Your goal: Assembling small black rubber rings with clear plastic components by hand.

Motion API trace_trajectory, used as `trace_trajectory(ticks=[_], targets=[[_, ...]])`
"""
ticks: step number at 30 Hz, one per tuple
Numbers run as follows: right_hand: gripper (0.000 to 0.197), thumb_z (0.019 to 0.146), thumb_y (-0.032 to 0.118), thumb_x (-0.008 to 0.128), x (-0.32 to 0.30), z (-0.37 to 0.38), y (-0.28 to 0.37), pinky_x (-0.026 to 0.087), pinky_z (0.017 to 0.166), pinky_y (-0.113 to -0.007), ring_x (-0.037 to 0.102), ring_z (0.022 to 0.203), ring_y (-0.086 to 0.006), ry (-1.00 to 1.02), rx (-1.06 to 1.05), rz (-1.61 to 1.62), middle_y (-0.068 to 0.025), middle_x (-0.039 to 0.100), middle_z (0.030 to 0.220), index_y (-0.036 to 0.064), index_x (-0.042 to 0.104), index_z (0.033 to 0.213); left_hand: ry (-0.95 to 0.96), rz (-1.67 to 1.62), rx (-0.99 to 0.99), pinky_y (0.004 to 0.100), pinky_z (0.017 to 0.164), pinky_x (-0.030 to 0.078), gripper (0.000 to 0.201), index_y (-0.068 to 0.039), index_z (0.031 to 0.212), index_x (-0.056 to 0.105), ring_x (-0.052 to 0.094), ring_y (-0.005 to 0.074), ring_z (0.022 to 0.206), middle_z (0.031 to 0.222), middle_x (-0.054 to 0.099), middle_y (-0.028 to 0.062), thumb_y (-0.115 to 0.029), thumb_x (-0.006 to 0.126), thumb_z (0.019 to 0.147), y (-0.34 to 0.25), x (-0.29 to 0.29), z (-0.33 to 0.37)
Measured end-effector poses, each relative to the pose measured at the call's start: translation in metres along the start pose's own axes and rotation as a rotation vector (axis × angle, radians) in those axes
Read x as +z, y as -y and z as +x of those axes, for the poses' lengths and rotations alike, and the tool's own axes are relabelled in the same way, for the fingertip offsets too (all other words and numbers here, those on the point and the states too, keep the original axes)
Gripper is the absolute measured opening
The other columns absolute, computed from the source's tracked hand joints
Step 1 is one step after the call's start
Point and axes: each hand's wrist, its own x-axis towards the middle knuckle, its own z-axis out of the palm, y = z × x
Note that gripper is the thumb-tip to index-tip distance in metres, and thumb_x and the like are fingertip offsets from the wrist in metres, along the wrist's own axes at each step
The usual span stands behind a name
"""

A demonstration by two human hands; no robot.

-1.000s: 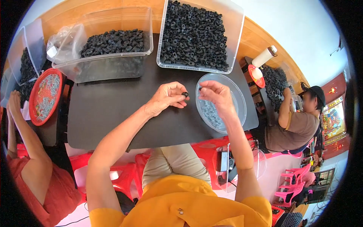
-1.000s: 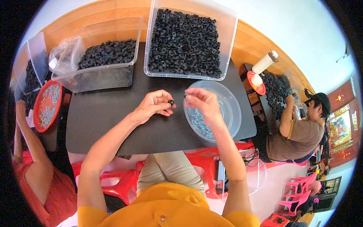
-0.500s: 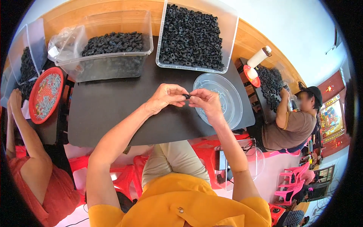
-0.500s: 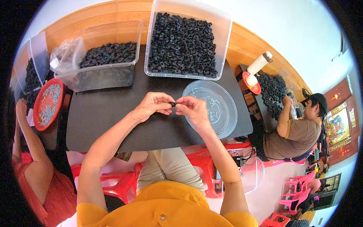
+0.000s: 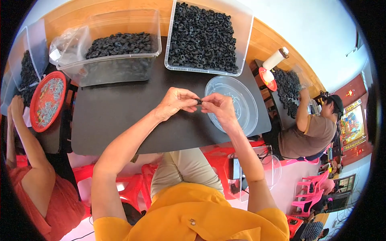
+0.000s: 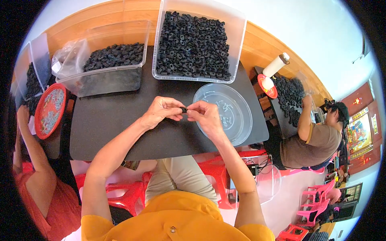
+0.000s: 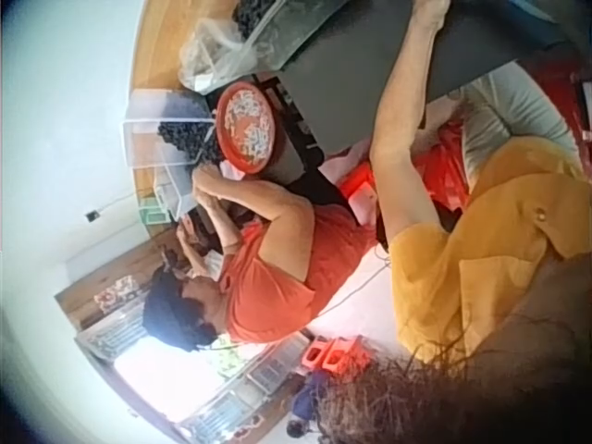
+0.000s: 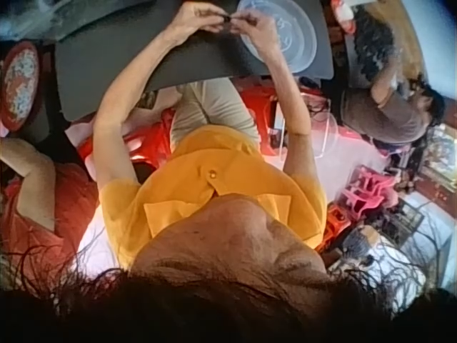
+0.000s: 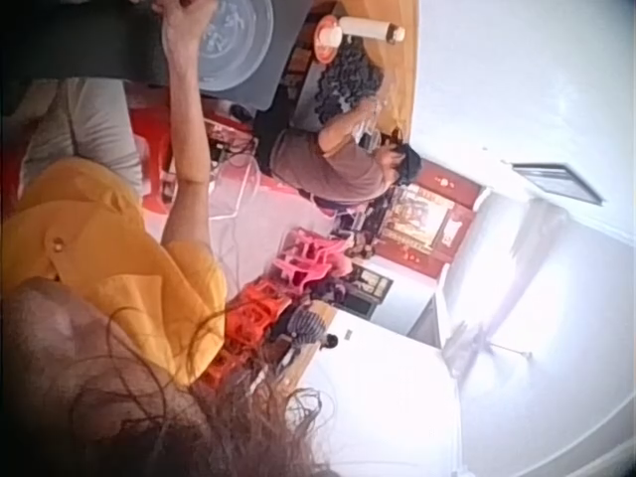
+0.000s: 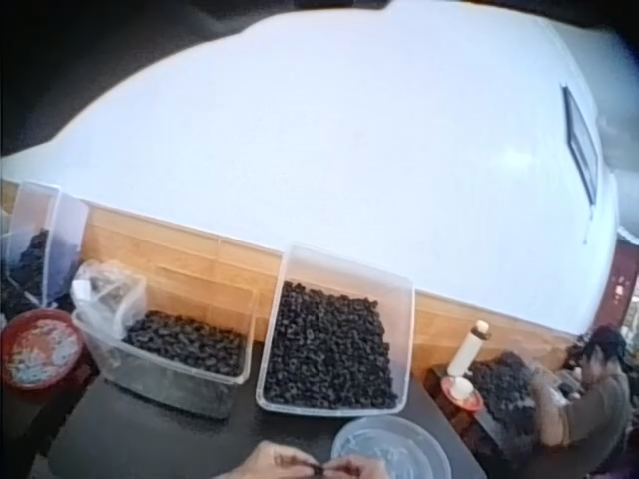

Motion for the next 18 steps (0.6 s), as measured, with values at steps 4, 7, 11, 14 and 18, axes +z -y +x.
trace_trajectory(ticks=[4,7,11,14,18], targets=[[0.009,0.078,-0.001,0.061,0.001,0.000,0.001,0.053,0.059,-0.024,0.061,0.066,-0.0129,-0.030,-0.028,-0.110,-0.0093,0.063,0.076,-0.0056,0.062,0.085,-0.010,0.018,0.039,0.0265,0.065,0.055,0.020,0.002,0.098,0.062,0.064,0.0146,0.071,0.083,0.065,0.0102,-0.011,0.063,0.083,0.001,0.002,0.000],[0.007,0.076,0.000,0.061,0.003,0.003,0.005,0.052,0.056,-0.024,0.062,0.063,-0.0131,-0.043,-0.043,-0.200,-0.0092,0.063,0.071,-0.0055,0.062,0.081,-0.029,0.029,0.038,0.0261,0.064,0.055,0.018,0.003,0.096,0.062,0.064,0.0145,0.070,0.082,0.065,0.0101,-0.009,0.063,0.082,-0.001,0.002,-0.001],[0.006,0.073,0.001,0.061,0.015,0.008,0.009,0.050,0.054,-0.028,0.063,0.060,-0.0156,-0.108,-0.082,-0.354,-0.0107,0.063,0.065,-0.0034,0.062,0.078,-0.055,0.078,0.063,0.0251,0.063,0.054,0.016,0.003,0.094,0.063,0.063,0.0138,0.068,0.079,0.065,0.0095,-0.007,0.063,0.082,0.000,0.000,0.001],[0.006,0.071,0.000,0.059,0.025,0.012,0.012,0.049,0.057,-0.034,0.062,0.059,-0.0223,-0.183,-0.226,-0.667,-0.0136,0.063,0.066,-0.0014,0.062,0.077,-0.121,0.088,0.095,0.0236,0.060,0.053,0.012,0.002,0.091,0.064,0.062,0.0115,0.066,0.077,0.065,0.0070,-0.005,0.064,0.080,0.002,-0.002,0.001],[0.006,0.069,-0.003,0.053,0.035,0.017,0.011,0.048,0.061,-0.041,0.061,0.069,-0.0358,-0.226,-0.309,-0.780,-0.0178,0.061,0.069,-0.0007,0.057,0.072,-0.166,0.188,0.114,0.0232,0.061,0.052,0.012,0.002,0.091,0.064,0.062,0.0105,0.065,0.076,0.064,0.0060,-0.004,0.064,0.080,0.002,-0.001,0.002]])
